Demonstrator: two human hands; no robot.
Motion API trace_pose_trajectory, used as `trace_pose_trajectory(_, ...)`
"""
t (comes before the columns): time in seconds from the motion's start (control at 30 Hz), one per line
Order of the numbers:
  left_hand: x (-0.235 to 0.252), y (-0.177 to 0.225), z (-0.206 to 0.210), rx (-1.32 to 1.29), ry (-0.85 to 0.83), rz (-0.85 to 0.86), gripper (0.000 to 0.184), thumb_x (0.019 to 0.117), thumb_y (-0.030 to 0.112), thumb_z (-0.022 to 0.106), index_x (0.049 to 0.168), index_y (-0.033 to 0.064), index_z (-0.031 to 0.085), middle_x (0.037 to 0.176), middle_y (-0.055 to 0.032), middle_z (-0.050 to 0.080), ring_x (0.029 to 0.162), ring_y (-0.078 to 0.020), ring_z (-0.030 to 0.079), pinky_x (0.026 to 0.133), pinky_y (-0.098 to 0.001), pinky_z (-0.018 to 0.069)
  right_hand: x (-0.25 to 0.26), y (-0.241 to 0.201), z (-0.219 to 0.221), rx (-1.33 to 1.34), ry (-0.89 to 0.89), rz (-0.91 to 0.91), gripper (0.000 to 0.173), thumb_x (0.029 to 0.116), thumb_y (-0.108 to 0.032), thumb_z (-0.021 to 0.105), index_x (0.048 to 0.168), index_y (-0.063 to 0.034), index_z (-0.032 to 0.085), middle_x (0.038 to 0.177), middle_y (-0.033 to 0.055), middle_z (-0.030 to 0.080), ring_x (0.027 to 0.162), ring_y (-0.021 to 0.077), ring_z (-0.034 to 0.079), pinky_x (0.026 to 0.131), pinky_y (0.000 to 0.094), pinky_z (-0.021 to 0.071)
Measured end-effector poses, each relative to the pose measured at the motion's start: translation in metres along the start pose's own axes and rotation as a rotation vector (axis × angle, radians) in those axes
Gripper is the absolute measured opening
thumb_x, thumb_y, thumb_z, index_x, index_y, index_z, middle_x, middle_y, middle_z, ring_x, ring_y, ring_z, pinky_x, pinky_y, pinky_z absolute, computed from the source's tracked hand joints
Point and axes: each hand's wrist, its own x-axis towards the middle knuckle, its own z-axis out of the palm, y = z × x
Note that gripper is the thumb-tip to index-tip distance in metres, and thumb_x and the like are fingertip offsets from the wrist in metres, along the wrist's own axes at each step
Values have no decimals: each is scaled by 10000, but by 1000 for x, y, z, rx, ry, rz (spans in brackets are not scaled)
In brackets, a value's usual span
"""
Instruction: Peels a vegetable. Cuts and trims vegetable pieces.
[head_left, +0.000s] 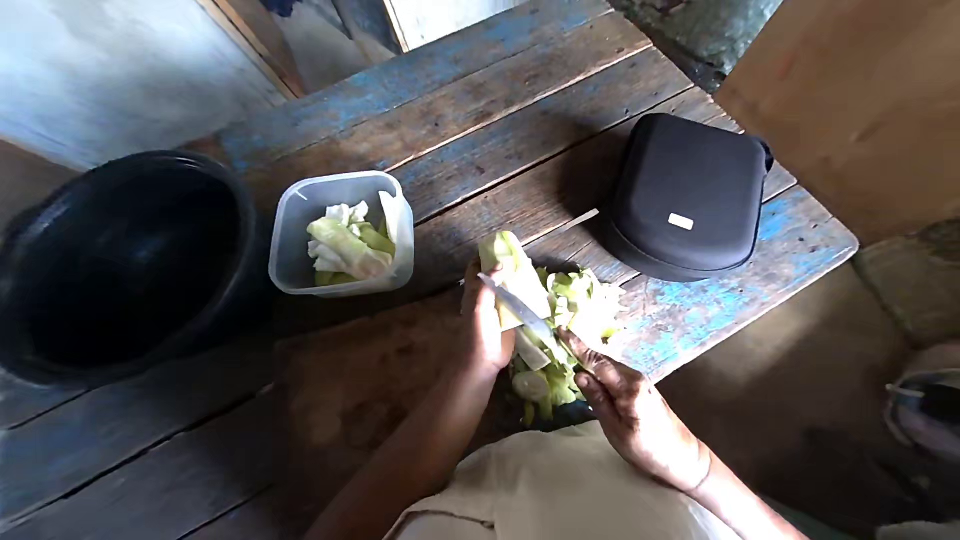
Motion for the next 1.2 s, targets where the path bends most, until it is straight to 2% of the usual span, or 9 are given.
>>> trace_pose_trajectory(0.13, 3, -3, 10, 30, 98, 69, 415, 1061, 295, 468, 1466, 227, 404, 1273, -53, 605, 1119, -175, 624, 915, -397, 549, -4, 1, 4, -108, 30, -31, 426, 1076, -238, 431, 1446, -96, 588, 1021, 132, 724, 769, 169, 672, 707, 293, 562)
trace_pose_trajectory(0.4, -1, -3, 10, 12, 146, 125, 426, 1076, 298, 491, 1488, 236, 400, 1296, -34, 596, 1142, -155, 615, 939, -381, 545, -2, -1, 9, -278, 72, -4, 420, 1058, -228, 438, 1407, -90, 627, 861, 118, 686, 624, 208, 645, 561, 343, 549)
trace_pose_trajectory(0.7, -11, -16, 9, 15, 158, 144, 377, 1074, 172, 488, 1447, 179, 431, 1194, -35, 624, 1057, -136, 640, 903, -354, 558, 8, -9, 19, -322, 73, 94, 448, 1040, -228, 469, 1416, -18, 594, 974, 162, 732, 693, 274, 714, 602, 407, 584)
trace_pose_trajectory(0.77, -12, -19, 9, 38, 144, 173, 384, 1069, 140, 488, 1443, 173, 408, 1188, -35, 619, 1052, -136, 642, 899, -353, 563, 11, -11, 19, -320, 73, 121, 445, 1038, -222, 480, 1411, -8, 594, 987, 170, 733, 709, 285, 721, 621, 412, 589)
trace_pose_trajectory(0.87, -15, -21, 10, 72, 141, 165, 445, 1080, 120, 445, 1503, 193, 328, 1251, -43, 596, 1095, -147, 635, 931, -368, 556, 14, -13, 19, -288, 51, 181, 452, 1044, -228, 484, 1420, 4, 578, 1029, 188, 739, 765, 310, 738, 680, 435, 598)
trace_pose_trajectory(0.97, -18, -22, 9, 151, 127, 177, 506, 1073, 105, 437, 1544, 192, 273, 1305, -55, 576, 1120, -150, 629, 939, -369, 556, 19, -12, 18, -223, 25, 245, 471, 1047, -243, 482, 1451, -5, 530, 932, 174, 721, 733, 314, 712, 690, 458, 585)
trace_pose_trajectory(1.03, -22, -24, 10, 199, 114, 185, 520, 1050, 81, 470, 1532, 173, 297, 1270, -67, 596, 1083, -153, 647, 906, -364, 575, 22, -10, 17, -149, 38, 265, 418, 1050, -251, 472, 1379, -6, 551, 839, 141, 690, 706, 283, 690, 680, 443, 575)
trace_pose_trajectory(1.1, -23, -26, 8, 217, 93, 191, 527, 1042, 96, 500, 1526, 176, 307, 1247, -63, 605, 1060, -151, 654, 898, -361, 579, 24, -7, 15, -49, 19, 285, 377, 1061, -259, 454, 1333, -17, 547, 823, 110, 658, 709, 233, 656, 698, 404, 558)
trace_pose_trajectory(1.2, -30, -25, 9, 243, 63, 167, 537, 1044, 120, 495, 1539, 149, 288, 1255, -68, 594, 1054, -143, 651, 896, -351, 578, 27, 2, 14, -6, 20, 316, 337, 1055, -222, 447, 1282, 2, 554, 860, 132, 668, 742, 238, 668, 726, 414, 566)
